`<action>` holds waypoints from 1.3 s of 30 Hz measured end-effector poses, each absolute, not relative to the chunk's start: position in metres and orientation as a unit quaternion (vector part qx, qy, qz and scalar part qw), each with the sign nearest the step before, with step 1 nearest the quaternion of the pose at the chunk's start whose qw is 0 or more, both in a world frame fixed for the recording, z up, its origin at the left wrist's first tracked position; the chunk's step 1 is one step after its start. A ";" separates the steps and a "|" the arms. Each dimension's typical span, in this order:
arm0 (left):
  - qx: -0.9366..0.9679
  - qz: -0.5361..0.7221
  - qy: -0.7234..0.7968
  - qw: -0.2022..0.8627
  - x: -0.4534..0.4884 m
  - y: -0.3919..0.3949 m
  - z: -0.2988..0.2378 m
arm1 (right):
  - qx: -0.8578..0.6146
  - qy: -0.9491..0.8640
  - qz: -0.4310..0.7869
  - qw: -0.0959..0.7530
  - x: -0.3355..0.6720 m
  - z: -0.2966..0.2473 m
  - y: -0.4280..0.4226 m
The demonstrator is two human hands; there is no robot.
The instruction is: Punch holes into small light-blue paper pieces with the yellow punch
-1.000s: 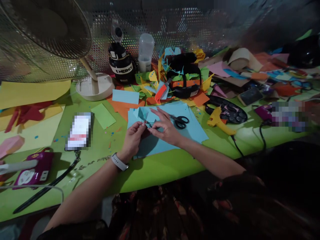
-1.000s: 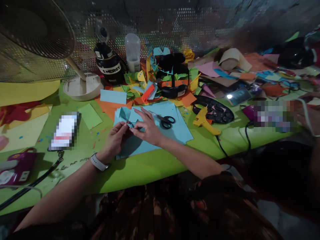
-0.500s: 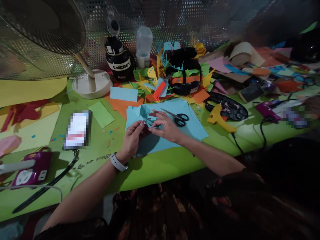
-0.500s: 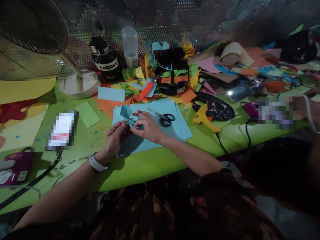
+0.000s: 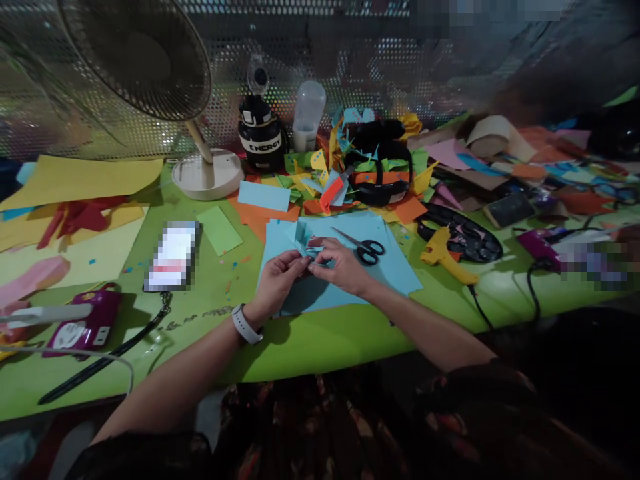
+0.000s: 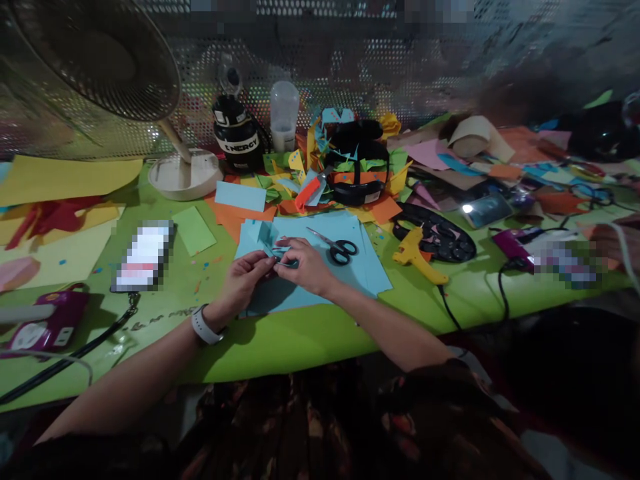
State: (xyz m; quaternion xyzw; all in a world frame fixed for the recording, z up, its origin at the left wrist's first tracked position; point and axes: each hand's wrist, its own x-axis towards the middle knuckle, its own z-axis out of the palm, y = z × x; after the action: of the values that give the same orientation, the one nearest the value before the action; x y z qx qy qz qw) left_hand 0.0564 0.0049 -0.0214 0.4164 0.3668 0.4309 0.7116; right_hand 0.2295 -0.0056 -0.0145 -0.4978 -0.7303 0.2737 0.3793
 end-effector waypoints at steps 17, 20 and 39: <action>0.439 0.417 0.346 0.717 0.056 0.006 -0.024 | -0.493 -0.725 0.305 0.373 0.231 -0.013 -0.006; 0.432 0.417 0.346 0.721 0.055 0.005 -0.023 | -0.489 -0.725 0.305 0.377 0.231 -0.013 -0.005; 0.435 0.414 0.366 0.711 0.055 0.005 -0.022 | -0.490 -0.716 0.332 0.369 0.231 -0.013 -0.006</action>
State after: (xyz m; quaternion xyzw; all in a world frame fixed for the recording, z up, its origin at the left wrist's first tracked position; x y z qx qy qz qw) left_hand 0.0554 0.0047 -0.0218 0.4346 0.3663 0.4141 0.7109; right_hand 0.2310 -0.0056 -0.0128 -0.4904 -0.7165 0.3322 0.3685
